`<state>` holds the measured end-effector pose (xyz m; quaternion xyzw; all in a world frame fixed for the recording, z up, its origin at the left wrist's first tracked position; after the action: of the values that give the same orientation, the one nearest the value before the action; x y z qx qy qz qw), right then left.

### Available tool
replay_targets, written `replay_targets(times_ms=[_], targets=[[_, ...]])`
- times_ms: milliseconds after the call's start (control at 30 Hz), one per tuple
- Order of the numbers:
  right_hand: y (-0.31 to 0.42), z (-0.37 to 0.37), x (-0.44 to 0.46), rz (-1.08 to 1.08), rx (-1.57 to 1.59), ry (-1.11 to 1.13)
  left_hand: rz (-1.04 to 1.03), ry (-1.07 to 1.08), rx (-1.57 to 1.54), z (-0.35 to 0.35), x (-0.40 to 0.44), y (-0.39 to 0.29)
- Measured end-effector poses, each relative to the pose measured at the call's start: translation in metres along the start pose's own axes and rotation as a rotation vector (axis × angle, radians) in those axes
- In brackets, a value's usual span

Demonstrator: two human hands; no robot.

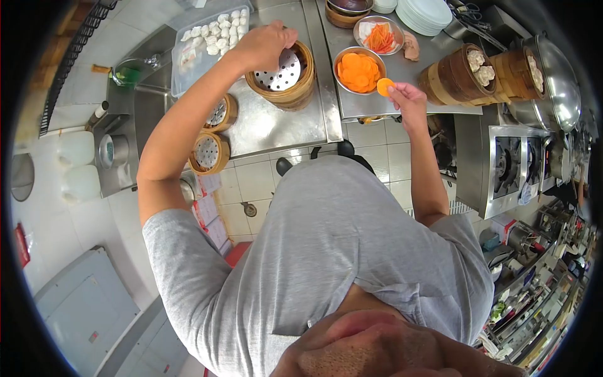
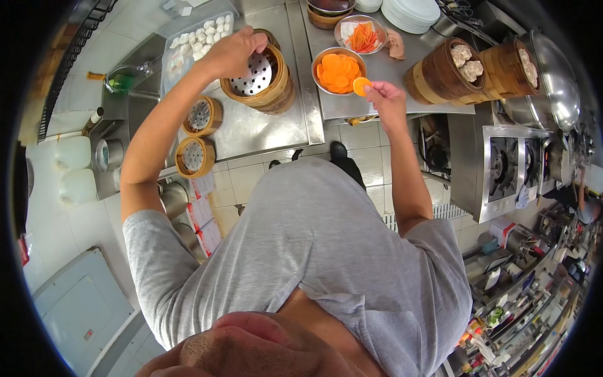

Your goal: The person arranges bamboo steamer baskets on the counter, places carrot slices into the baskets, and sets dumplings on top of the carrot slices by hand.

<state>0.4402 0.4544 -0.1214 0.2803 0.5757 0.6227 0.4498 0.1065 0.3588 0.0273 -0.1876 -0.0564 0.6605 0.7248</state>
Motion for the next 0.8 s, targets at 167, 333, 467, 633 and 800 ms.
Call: replay_targets(times_ms=[167, 333, 467, 633, 800], targets=[[0.003, 0.005, -0.006, -0.019, 0.026, -0.051, 0.139, 0.08, -0.106, 0.041, -0.007, -0.013], [0.001, 0.004, -0.004, -0.008, 0.013, -0.038, -0.143, -0.298, -0.044, 0.031, -0.048, -0.035], [0.023, -0.012, 0.003, 0.051, -0.03, -0.031, -0.118, -0.216, -0.141, -0.007, -0.065, -0.015], [0.064, -0.055, 0.026, 0.284, -0.204, 0.043, 0.019, -0.286, -0.236, 0.006, -0.087, -0.006], [0.158, -0.135, 0.03, 0.62, -0.474, 0.134, 0.04, -0.219, 0.059, -0.047, -0.104, -0.035]])
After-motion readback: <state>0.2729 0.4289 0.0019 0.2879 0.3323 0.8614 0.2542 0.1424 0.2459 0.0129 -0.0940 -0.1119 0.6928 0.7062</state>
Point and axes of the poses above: each hand's wrist, its own x-axis towards the middle knuckle, its own z-axis out of the back of the hand, y = z × x, the point moved 7 cm from there along x, towards the middle knuckle, and after that the axes turned 13 degrees about -x, right-handed, at the moved point
